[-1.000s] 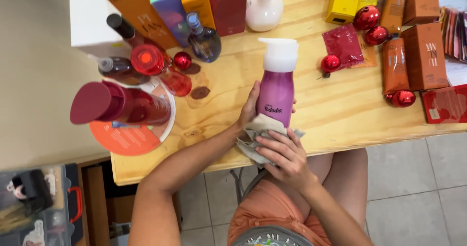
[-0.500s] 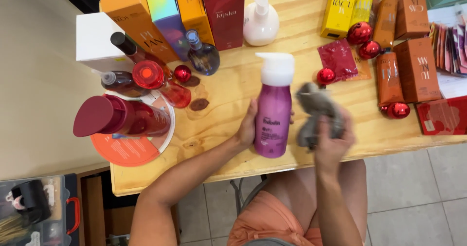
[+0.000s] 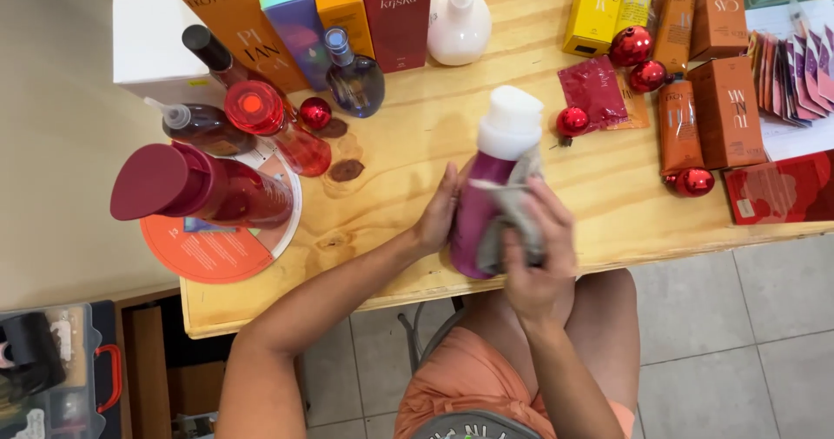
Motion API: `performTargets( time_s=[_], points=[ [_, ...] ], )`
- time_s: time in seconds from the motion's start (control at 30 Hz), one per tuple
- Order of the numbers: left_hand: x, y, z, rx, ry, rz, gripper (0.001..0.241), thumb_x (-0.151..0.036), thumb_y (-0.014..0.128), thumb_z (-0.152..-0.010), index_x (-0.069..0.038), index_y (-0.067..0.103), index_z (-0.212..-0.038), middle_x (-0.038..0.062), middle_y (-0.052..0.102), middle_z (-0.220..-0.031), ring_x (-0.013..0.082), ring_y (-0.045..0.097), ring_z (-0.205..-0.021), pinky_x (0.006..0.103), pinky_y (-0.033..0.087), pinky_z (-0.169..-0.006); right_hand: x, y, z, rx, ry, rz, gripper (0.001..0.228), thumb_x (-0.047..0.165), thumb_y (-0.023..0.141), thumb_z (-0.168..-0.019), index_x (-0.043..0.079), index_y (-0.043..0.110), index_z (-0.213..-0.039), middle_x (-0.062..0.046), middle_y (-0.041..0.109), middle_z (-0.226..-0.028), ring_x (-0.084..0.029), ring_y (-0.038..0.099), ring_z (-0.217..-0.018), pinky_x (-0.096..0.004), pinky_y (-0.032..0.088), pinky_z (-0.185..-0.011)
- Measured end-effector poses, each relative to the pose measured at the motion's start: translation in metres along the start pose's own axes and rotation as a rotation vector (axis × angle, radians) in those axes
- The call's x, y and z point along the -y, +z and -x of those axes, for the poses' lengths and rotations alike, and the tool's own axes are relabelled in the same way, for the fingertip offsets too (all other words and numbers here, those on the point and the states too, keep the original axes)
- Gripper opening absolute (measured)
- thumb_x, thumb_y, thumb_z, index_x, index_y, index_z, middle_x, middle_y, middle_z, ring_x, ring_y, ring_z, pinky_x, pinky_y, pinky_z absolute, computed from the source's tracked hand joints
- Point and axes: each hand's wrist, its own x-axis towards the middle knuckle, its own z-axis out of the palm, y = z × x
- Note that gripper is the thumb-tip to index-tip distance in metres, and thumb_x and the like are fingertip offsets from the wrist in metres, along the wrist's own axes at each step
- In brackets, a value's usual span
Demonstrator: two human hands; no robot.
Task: The person wipes multiple cosmetic and decorative items on a wooden table using a gray cloth. They clean a maroon bottle, a purple pump bottle, several red spherical ornaments, a yellow box, a yellow tube, and an orange tube, handling each item one at a time and placing them back on the table.
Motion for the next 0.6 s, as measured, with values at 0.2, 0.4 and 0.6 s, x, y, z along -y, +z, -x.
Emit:
performTargets(
  time_s=[0.2,0.4,0.6],
  points=[
    [0.009,-0.017,-0.015,-0.079,-0.055,0.092,0.053,-0.047,0.043,-0.112,-0.012,0.053,-0.149,0.010,0.062,-0.140,0.0194,0.058,-0.128,0.0416,0.043,-0.114,0.018,0.029,-0.029,0.314,-0.256,0.183,0.041,0.019,0.080,-0.088,0.010,0.073,-0.128,-0.012,0.061,-0.141,-0.039,0.053,-0.134,-0.050,0.043,-0.116],
    [-0.018,0.007,-0.012,-0.186,-0.135,0.169,0.054,-0.057,0.049,-0.107,-0.014,0.065,-0.136,0.011,0.072,-0.122,0.0196,0.071,-0.105,0.0335,0.059,-0.090,0.016,0.040,-0.036,0.296,-0.069,0.053,0.031,0.018,0.062,-0.104,0.005,0.067,-0.132,-0.014,0.059,-0.139,-0.036,0.055,-0.136,-0.049,0.042,-0.116],
    [-0.058,0.041,-0.010,-0.179,-0.122,0.078,0.055,-0.064,0.047,-0.102,-0.016,0.072,-0.103,0.008,0.075,-0.081,0.0137,0.073,-0.067,0.0208,0.058,-0.051,-0.025,0.032,-0.035,0.242,0.107,-0.040,0.034,0.024,0.059,-0.106,0.003,0.062,-0.132,-0.016,0.059,-0.127,-0.034,0.060,-0.123,-0.050,0.043,-0.109]
  ],
)
